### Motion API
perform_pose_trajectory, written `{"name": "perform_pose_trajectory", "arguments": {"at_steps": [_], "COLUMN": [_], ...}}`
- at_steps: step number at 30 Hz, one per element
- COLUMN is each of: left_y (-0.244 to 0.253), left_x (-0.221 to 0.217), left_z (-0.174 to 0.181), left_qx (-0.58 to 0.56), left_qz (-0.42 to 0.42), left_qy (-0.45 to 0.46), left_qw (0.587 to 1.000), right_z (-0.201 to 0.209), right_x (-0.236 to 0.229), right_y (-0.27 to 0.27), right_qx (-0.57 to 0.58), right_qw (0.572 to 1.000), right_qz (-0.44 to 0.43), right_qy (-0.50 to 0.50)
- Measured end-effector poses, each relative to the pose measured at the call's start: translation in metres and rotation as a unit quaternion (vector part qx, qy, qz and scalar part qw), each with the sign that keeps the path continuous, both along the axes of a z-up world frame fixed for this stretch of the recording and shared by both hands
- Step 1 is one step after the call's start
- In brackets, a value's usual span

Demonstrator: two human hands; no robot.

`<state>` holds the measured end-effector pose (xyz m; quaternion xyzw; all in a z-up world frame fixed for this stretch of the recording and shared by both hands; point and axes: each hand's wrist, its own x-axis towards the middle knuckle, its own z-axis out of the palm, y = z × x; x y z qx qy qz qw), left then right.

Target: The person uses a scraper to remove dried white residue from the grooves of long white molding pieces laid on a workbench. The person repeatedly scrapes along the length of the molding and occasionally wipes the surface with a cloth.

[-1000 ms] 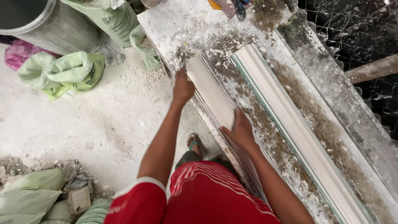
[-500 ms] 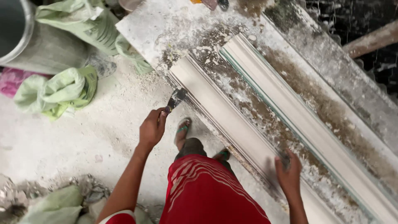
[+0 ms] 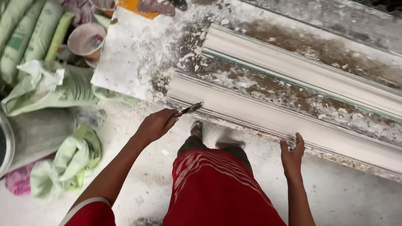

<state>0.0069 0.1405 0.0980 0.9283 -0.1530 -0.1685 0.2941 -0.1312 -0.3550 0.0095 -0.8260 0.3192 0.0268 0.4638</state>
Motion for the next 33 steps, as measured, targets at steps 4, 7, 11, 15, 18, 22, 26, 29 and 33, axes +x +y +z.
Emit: {"name": "perform_pose_trajectory", "arguments": {"at_steps": [4, 7, 11, 15, 18, 22, 26, 29, 33], "left_y": [0.011, 0.020, 0.009, -0.028, -0.056, -0.102, -0.150, -0.184, -0.229], "left_x": [0.029, 0.043, 0.047, 0.037, 0.029, 0.016, 0.007, -0.001, -0.010], "left_z": [0.006, -0.003, -0.022, -0.031, -0.038, -0.040, -0.043, -0.049, -0.049], "left_qx": [-0.056, -0.032, 0.031, 0.033, -0.027, -0.005, -0.012, -0.025, -0.043], "left_qz": [-0.087, -0.136, -0.188, -0.188, -0.196, -0.220, -0.228, -0.238, -0.245], "left_qy": [-0.070, -0.050, -0.022, -0.011, -0.072, -0.060, -0.028, -0.042, -0.040], "left_qw": [0.992, 0.989, 0.982, 0.982, 0.978, 0.974, 0.973, 0.970, 0.968], "right_z": [-0.034, -0.041, -0.048, -0.080, -0.080, -0.078, -0.082, -0.084, -0.057], "right_x": [-0.020, -0.023, -0.016, -0.021, -0.019, -0.022, -0.032, -0.040, -0.047], "right_y": [-0.022, -0.028, -0.026, -0.043, -0.038, -0.032, -0.032, -0.030, -0.016], "right_qx": [-0.058, -0.033, 0.077, 0.056, 0.058, 0.018, 0.018, 0.003, 0.035], "right_qw": [0.993, 0.986, 0.965, 0.983, 0.979, 0.979, 0.983, 0.985, 0.976], "right_qz": [-0.075, -0.133, -0.231, -0.175, -0.187, -0.191, -0.171, -0.166, -0.207], "right_qy": [0.074, 0.099, 0.102, 0.024, 0.060, 0.072, 0.071, 0.034, 0.055]}}
